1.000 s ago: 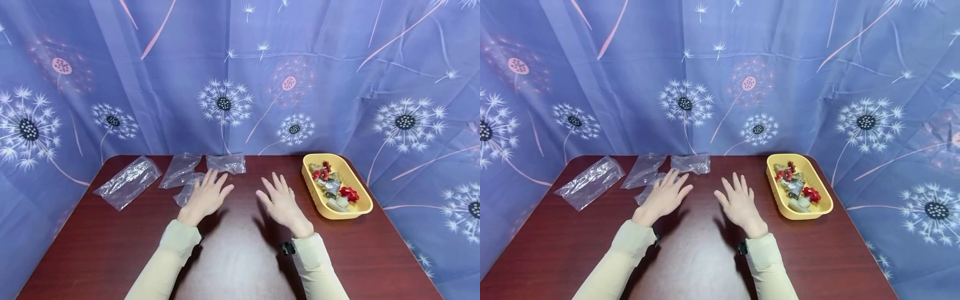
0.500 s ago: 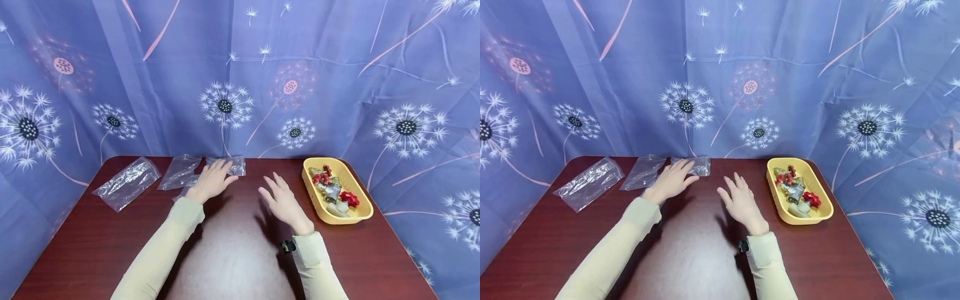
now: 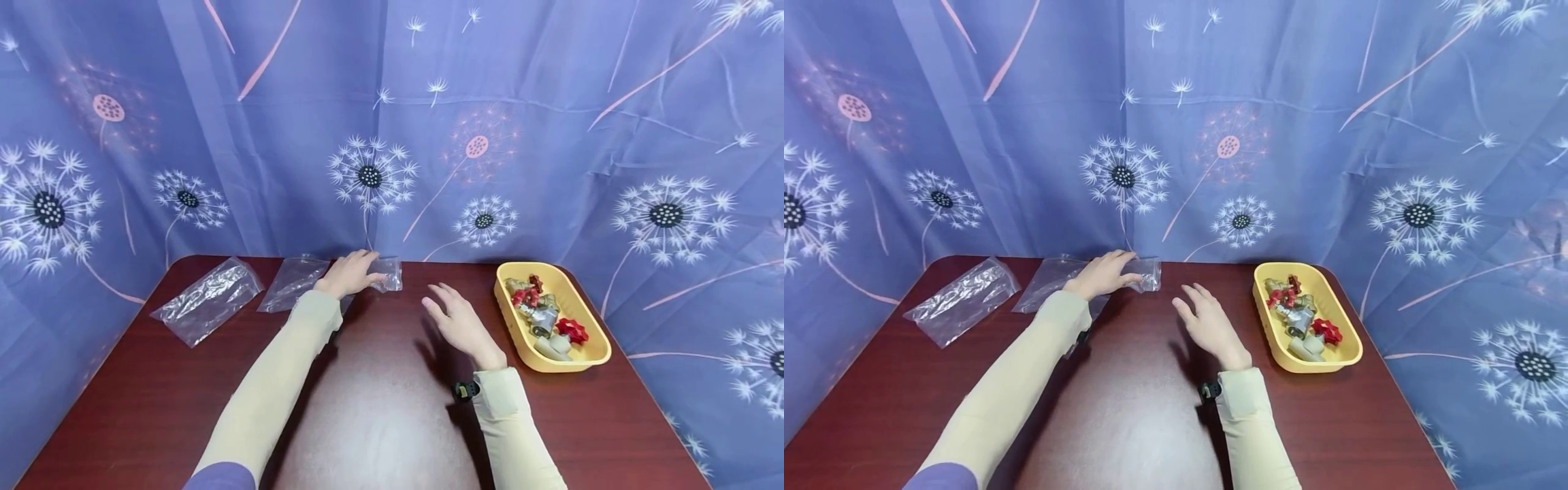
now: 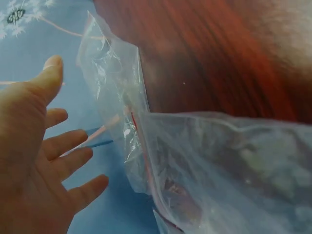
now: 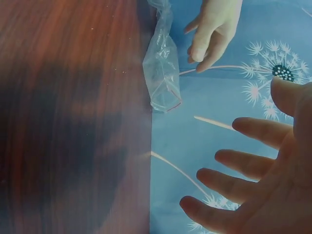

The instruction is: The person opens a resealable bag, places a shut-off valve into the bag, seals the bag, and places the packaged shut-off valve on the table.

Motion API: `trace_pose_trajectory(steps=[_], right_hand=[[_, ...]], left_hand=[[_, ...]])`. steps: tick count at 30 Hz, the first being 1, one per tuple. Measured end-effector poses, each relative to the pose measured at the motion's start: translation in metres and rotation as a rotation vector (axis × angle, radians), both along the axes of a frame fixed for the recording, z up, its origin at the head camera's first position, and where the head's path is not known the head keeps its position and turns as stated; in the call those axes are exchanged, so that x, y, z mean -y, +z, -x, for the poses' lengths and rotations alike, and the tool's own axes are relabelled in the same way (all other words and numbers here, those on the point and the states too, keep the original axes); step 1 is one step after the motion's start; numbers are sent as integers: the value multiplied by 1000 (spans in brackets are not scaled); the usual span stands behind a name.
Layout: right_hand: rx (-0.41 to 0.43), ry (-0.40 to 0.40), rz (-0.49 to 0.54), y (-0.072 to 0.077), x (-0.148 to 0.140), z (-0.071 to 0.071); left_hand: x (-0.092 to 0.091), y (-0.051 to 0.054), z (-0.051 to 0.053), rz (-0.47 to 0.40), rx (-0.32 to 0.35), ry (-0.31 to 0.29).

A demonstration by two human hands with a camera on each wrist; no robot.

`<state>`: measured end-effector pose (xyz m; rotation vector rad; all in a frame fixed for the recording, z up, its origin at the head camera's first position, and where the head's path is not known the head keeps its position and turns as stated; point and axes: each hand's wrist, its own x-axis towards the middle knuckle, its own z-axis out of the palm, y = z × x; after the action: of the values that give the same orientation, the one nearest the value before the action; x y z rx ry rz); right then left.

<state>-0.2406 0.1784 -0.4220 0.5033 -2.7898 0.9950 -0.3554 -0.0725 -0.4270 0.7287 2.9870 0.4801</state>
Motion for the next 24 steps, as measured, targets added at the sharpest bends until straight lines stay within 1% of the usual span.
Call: trace_pose_trajectory(steps=[4,7,11,15,17,20,24], right_hand=[[-4,19,15,-3,4,5],[-14,32,23,-5,6,9],[-22,43,29,-6,8,13],[-7,41,38,-9,8,16],[5,33,40,-10,8,17],[19,20,51,-11,8,19],[36,10,59,-9,8,22]], left_hand=[[1,-5,8,2,51,-8],[1,-5,11,9,91,-10],[0,-4,13,35,162,20],[1,-4,15,58,218,52],[2,-5,15,54,239,62],[1,-6,15,44,241,69],[0,-6,16,32,201,63]])
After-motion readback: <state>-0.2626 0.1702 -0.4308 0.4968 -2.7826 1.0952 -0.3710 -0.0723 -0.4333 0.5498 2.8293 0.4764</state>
